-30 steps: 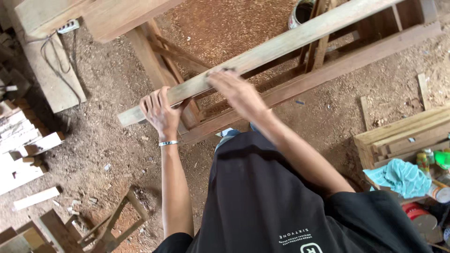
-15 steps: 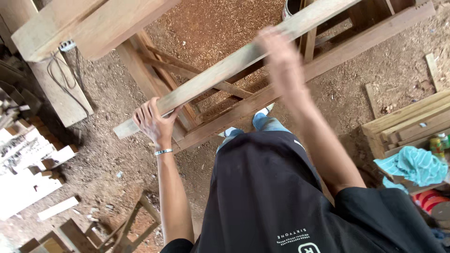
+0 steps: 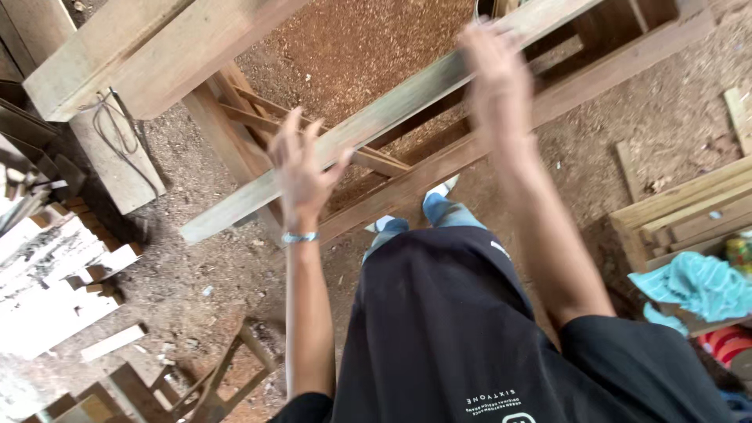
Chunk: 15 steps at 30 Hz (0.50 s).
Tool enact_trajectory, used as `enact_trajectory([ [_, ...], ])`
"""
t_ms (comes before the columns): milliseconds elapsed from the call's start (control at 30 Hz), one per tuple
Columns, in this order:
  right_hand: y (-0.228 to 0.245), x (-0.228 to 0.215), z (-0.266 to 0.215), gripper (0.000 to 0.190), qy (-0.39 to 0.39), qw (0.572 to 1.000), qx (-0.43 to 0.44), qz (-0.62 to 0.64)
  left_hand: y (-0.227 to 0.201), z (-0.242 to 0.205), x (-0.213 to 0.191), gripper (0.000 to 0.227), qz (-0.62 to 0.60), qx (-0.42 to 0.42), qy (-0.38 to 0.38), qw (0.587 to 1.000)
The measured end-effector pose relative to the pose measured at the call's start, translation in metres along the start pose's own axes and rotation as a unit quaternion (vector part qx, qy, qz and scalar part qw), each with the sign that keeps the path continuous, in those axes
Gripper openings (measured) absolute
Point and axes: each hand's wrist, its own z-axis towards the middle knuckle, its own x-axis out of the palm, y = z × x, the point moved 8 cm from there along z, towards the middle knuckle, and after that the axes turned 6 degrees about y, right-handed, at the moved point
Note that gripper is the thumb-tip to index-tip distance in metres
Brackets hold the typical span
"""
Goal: The person sands a long wooden plank with a piece of sandpaper, rubbing the flat faces and the edges by hand while holding the wood steady.
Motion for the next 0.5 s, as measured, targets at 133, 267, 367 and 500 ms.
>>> enact_trajectory([
  [133,-0.004,0.076,-0.036,0.040,0.176,0.824,-0.220,-0.492,-0.049,0.037,0.038,0.087,0.034,0.046,0.023,0.998],
  [267,0.015,0.023,-0.051,0.026,0.155,0.910,-0.128,-0.363,-0.041,0.035,0.051,0.075,0.068,-0.011,0.037,0.997],
  [367,0.036,-0.030,-0.005,0.021,0.073,0.953,-0.071,-0.285,-0.044,0.031,0.048,0.073,0.101,0.006,0.002,0.995],
  [500,0.020,-0.009,0.002,0.034,0.039,0.936,-0.038,-0.347,-0.052,0.035,0.041,0.074,0.093,-0.006,-0.005,0.996],
])
